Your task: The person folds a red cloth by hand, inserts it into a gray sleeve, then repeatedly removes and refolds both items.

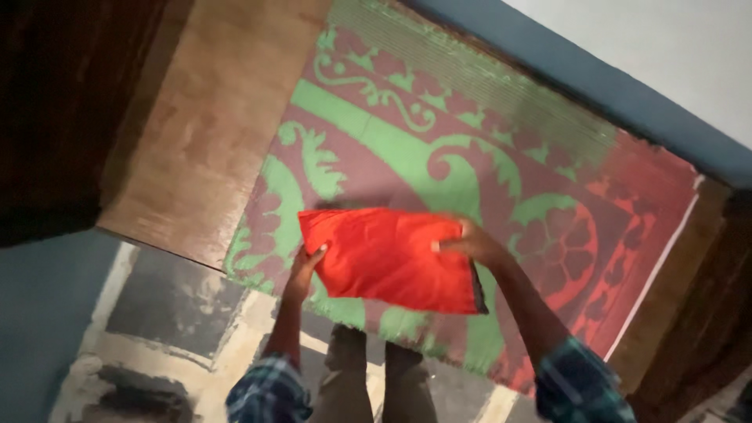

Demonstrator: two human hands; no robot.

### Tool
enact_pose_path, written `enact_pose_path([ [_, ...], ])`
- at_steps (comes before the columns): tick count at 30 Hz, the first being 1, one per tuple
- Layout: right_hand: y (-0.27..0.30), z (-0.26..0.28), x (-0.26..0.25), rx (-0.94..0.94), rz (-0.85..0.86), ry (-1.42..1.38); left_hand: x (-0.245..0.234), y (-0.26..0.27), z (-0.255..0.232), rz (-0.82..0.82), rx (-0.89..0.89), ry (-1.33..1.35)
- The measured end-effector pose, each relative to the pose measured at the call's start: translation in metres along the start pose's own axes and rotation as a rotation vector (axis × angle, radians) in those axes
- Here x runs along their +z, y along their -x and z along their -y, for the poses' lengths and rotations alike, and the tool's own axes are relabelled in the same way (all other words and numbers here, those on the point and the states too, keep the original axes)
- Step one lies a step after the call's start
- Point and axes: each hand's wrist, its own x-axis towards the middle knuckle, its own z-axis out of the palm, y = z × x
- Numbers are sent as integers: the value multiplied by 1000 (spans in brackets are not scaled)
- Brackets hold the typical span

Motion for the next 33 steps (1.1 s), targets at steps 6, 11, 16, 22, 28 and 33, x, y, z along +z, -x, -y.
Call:
enact_pose_path([
  [6,-105,-19,-41,-205,-16,-138,13,-22,23,-197,134,-234],
  [11,-130,-56,-63,-241,-151,-353,34,-112,-27,-331,189,-283],
  [16,-126,-120,-29,-83,-411,-997,77,-216,-133,-125,721,-596],
  [22,-132,-224,40,150,-418,-741,139,-211,-121,-94,661,-800],
  [28,-132,-250,47,-284,-311,574,106,-76,-40,-375,440,-900],
  [33,-131,-240,33,-81,-387,202,67,-14,-10,-534,412,-908],
])
